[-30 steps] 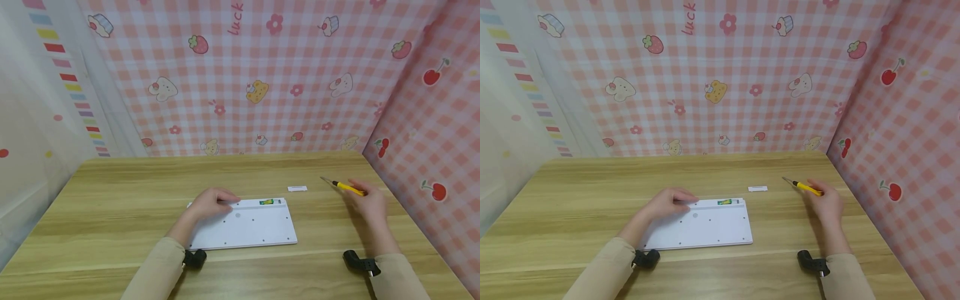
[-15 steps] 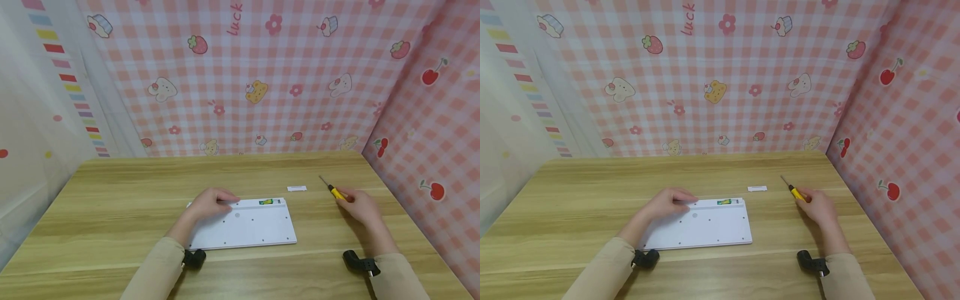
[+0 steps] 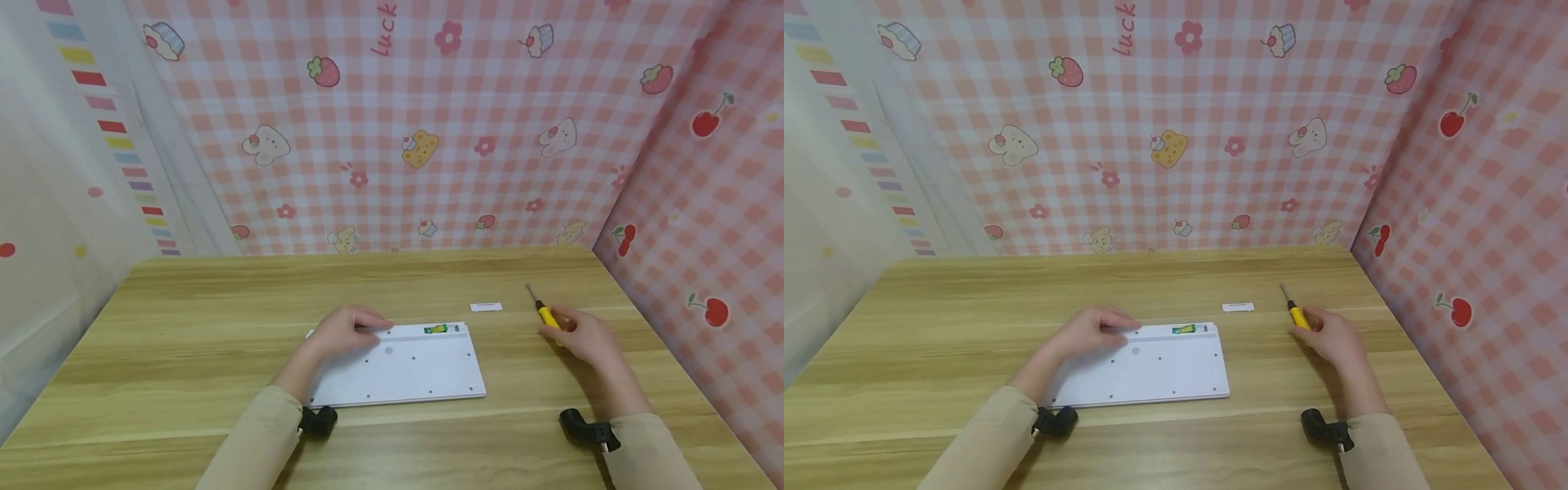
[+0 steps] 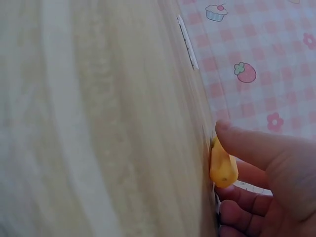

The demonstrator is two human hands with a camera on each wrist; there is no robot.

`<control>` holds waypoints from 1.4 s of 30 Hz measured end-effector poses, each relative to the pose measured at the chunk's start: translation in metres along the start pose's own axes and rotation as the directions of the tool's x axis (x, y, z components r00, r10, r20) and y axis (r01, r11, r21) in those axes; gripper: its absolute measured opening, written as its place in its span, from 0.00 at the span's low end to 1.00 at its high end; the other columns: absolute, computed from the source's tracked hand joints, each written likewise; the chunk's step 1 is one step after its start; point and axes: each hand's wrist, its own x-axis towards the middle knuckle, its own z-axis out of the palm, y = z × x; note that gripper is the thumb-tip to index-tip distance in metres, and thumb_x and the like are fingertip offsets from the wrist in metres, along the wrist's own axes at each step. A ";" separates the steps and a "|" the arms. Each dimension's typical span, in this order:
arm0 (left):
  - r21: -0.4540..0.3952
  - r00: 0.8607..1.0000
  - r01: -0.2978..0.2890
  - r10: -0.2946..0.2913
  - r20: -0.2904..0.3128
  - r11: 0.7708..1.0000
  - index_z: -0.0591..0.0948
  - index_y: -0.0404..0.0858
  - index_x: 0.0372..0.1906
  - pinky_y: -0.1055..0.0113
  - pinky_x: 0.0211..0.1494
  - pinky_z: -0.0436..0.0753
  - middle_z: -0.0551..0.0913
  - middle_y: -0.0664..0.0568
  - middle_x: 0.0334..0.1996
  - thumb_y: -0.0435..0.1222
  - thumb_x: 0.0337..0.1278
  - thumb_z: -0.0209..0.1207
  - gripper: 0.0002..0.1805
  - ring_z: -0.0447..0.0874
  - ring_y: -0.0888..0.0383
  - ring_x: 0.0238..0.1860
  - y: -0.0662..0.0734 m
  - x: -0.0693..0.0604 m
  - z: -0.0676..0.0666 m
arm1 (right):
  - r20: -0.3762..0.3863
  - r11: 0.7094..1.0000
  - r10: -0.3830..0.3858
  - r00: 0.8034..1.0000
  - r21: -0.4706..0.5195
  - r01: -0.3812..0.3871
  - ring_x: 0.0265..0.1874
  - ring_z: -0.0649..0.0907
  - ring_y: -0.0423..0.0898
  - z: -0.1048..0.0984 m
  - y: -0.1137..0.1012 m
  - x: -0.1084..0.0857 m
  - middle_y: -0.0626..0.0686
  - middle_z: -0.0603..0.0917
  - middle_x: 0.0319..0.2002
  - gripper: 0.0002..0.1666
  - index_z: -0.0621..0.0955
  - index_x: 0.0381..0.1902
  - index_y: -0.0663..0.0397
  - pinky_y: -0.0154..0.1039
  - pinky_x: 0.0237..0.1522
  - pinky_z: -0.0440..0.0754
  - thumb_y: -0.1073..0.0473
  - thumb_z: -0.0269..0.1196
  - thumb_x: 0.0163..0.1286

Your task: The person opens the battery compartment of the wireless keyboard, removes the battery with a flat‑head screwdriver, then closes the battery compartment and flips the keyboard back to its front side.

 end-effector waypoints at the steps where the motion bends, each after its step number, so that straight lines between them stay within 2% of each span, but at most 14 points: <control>1: 0.002 1.000 0.001 -0.001 -0.001 1.000 0.87 0.42 0.51 0.53 0.66 0.73 0.84 0.48 0.53 0.28 0.55 0.67 0.17 0.79 0.48 0.58 0.000 0.000 0.000 | 0.004 1.000 0.001 1.000 0.002 -0.001 0.40 0.81 0.59 0.000 -0.001 0.000 0.66 0.82 0.42 0.40 0.75 0.63 0.68 0.55 0.40 0.78 0.41 0.66 0.66; 7: 0.016 1.000 0.017 -0.017 -0.002 1.000 0.87 0.43 0.51 0.52 0.66 0.73 0.84 0.49 0.54 0.29 0.56 0.67 0.17 0.78 0.48 0.59 0.000 0.000 0.000 | 0.032 0.999 0.025 0.999 0.029 -0.026 0.40 0.81 0.59 -0.009 -0.006 -0.002 0.68 0.82 0.43 0.44 0.72 0.64 0.71 0.56 0.40 0.79 0.40 0.66 0.66; 12: 0.017 1.000 0.006 -0.006 0.002 1.000 0.87 0.43 0.51 0.53 0.66 0.73 0.84 0.49 0.54 0.29 0.55 0.67 0.17 0.78 0.48 0.59 0.000 0.000 0.000 | -0.020 0.999 0.029 0.999 0.020 -0.029 0.43 0.82 0.62 -0.019 -0.017 -0.003 0.68 0.83 0.48 0.43 0.71 0.66 0.68 0.57 0.40 0.80 0.38 0.62 0.69; 14: 0.014 1.000 0.001 -0.001 0.004 1.000 0.87 0.43 0.51 0.53 0.65 0.74 0.84 0.49 0.53 0.29 0.55 0.67 0.17 0.79 0.48 0.58 -0.001 0.000 0.000 | -0.051 1.000 -0.009 0.999 0.028 0.010 0.44 0.82 0.63 -0.021 -0.026 -0.003 0.67 0.83 0.49 0.40 0.72 0.67 0.66 0.57 0.41 0.80 0.40 0.61 0.70; 16: 0.014 1.000 -0.001 0.000 0.004 1.000 0.87 0.43 0.51 0.53 0.65 0.74 0.84 0.49 0.53 0.29 0.55 0.67 0.17 0.78 0.48 0.58 -0.001 0.000 0.000 | -0.077 0.994 -0.077 0.994 0.067 0.082 0.44 0.83 0.61 -0.020 -0.037 -0.001 0.66 0.84 0.48 0.36 0.74 0.66 0.64 0.57 0.42 0.81 0.44 0.63 0.70; 19: 0.006 1.000 -0.002 0.002 0.005 1.000 0.87 0.42 0.51 0.53 0.65 0.74 0.84 0.48 0.53 0.28 0.55 0.67 0.17 0.79 0.48 0.58 -0.001 0.000 0.000 | -0.102 0.962 -0.213 0.972 0.154 0.227 0.41 0.83 0.58 -0.010 -0.054 0.002 0.64 0.84 0.47 0.29 0.78 0.62 0.64 0.55 0.42 0.82 0.55 0.68 0.68; 21: 0.003 1.000 -0.001 0.001 0.005 1.000 0.87 0.42 0.51 0.53 0.65 0.74 0.84 0.48 0.53 0.28 0.55 0.67 0.17 0.79 0.48 0.58 -0.001 -0.001 0.000 | -0.085 0.928 -0.288 0.954 0.222 0.300 0.42 0.83 0.56 0.000 -0.066 0.005 0.62 0.84 0.47 0.26 0.80 0.59 0.63 0.52 0.43 0.83 0.59 0.69 0.65; 24: 0.003 1.000 0.002 -0.002 0.003 1.000 0.87 0.42 0.51 0.53 0.65 0.74 0.84 0.49 0.53 0.28 0.56 0.67 0.17 0.79 0.48 0.58 -0.001 -0.001 0.000 | -0.025 0.885 -0.367 0.930 0.298 0.357 0.44 0.82 0.54 0.014 -0.084 0.009 0.59 0.84 0.48 0.23 0.82 0.57 0.61 0.48 0.44 0.83 0.62 0.70 0.64; 28: 0.006 1.000 0.008 -0.008 0.003 1.000 0.87 0.43 0.51 0.53 0.65 0.74 0.84 0.49 0.53 0.29 0.56 0.67 0.17 0.79 0.49 0.58 -0.001 0.000 0.000 | 0.057 0.863 -0.431 0.900 0.316 0.394 0.44 0.82 0.51 0.028 -0.107 0.014 0.55 0.84 0.50 0.23 0.83 0.57 0.57 0.43 0.44 0.84 0.64 0.70 0.63; 31: 0.007 1.000 0.011 -0.011 0.003 1.000 0.87 0.43 0.51 0.53 0.65 0.74 0.84 0.50 0.53 0.29 0.56 0.67 0.17 0.79 0.49 0.58 -0.001 0.000 0.000 | 0.099 0.858 -0.460 0.882 0.304 0.413 0.43 0.81 0.48 0.037 -0.121 0.018 0.53 0.84 0.50 0.22 0.84 0.56 0.56 0.39 0.43 0.84 0.64 0.70 0.63; 34: 0.013 1.000 0.006 -0.006 0.004 1.000 0.87 0.43 0.51 0.54 0.65 0.74 0.84 0.50 0.53 0.29 0.55 0.67 0.17 0.79 0.49 0.58 -0.001 0.000 0.000 | 0.127 0.859 -0.465 0.876 0.304 0.412 0.39 0.80 0.46 0.043 -0.130 0.021 0.52 0.83 0.46 0.21 0.84 0.55 0.55 0.37 0.39 0.83 0.64 0.70 0.63; 42: 0.013 1.000 0.014 -0.014 0.003 1.000 0.88 0.44 0.51 0.53 0.65 0.74 0.84 0.50 0.53 0.29 0.56 0.67 0.17 0.79 0.49 0.58 0.001 -0.001 0.000 | 0.169 0.868 -0.426 0.889 0.354 0.349 0.34 0.77 0.45 0.052 -0.141 0.029 0.48 0.83 0.41 0.19 0.86 0.53 0.52 0.37 0.35 0.80 0.67 0.69 0.63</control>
